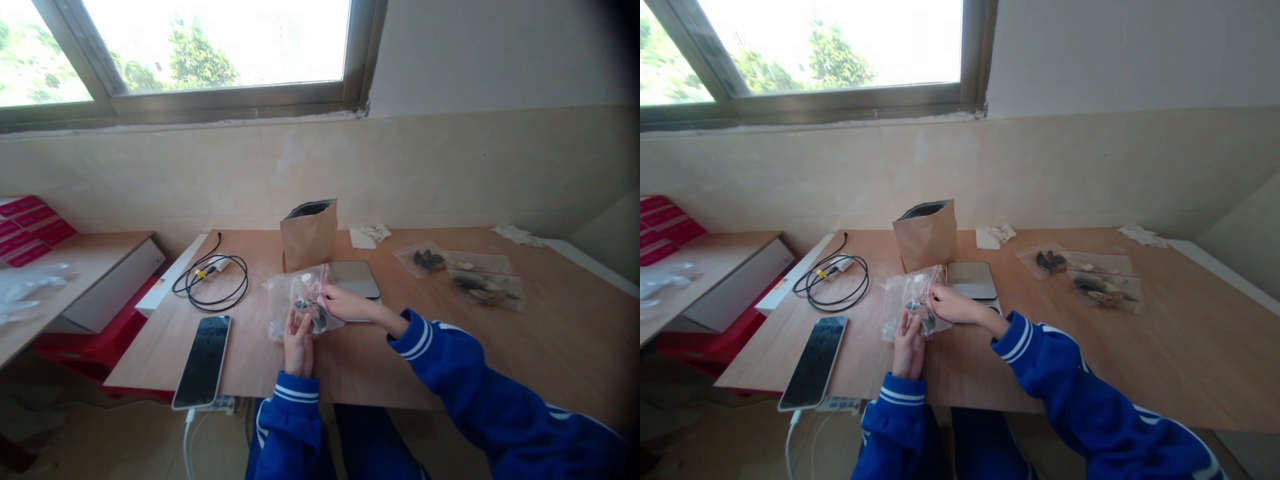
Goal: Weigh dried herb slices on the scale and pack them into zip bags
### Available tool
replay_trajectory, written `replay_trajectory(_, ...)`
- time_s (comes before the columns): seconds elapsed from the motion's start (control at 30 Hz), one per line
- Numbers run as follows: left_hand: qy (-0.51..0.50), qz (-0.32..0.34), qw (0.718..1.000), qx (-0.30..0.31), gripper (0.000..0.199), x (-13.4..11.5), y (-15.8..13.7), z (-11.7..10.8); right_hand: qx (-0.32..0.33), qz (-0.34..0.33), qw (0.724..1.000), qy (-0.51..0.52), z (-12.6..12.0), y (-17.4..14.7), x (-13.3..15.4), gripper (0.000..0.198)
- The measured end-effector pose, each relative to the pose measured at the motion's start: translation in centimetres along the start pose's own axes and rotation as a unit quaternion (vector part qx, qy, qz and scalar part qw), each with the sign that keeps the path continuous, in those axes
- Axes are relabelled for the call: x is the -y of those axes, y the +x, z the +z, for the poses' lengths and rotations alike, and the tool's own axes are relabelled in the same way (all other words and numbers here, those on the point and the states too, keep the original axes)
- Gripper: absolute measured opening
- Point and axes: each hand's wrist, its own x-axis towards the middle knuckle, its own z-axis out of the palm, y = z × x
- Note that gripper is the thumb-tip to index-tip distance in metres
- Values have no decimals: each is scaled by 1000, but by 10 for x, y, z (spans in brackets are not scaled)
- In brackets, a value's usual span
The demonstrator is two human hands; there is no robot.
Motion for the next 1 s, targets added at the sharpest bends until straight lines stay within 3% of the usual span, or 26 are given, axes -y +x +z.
replay_trajectory(0.23, 62, 20, 997, -39, 24, 5, 2, -8, 63, 18, 997, 31, 1, -4, -4, 30)
replay_trajectory(0.47, 38, 33, 998, -36, 22, 5, 2, -7, 62, 18, 997, 49, -2, -9, -10, 35)
replay_trajectory(0.77, -29, -30, 999, -15, 37, -7, -5, 2, -43, 45, 980, 189, 5, -4, -23, 40)
replay_trajectory(1.0, -18, -14, 1000, -21, 41, -8, -5, 3, -47, 80, 958, 273, 1, -5, -27, 41)
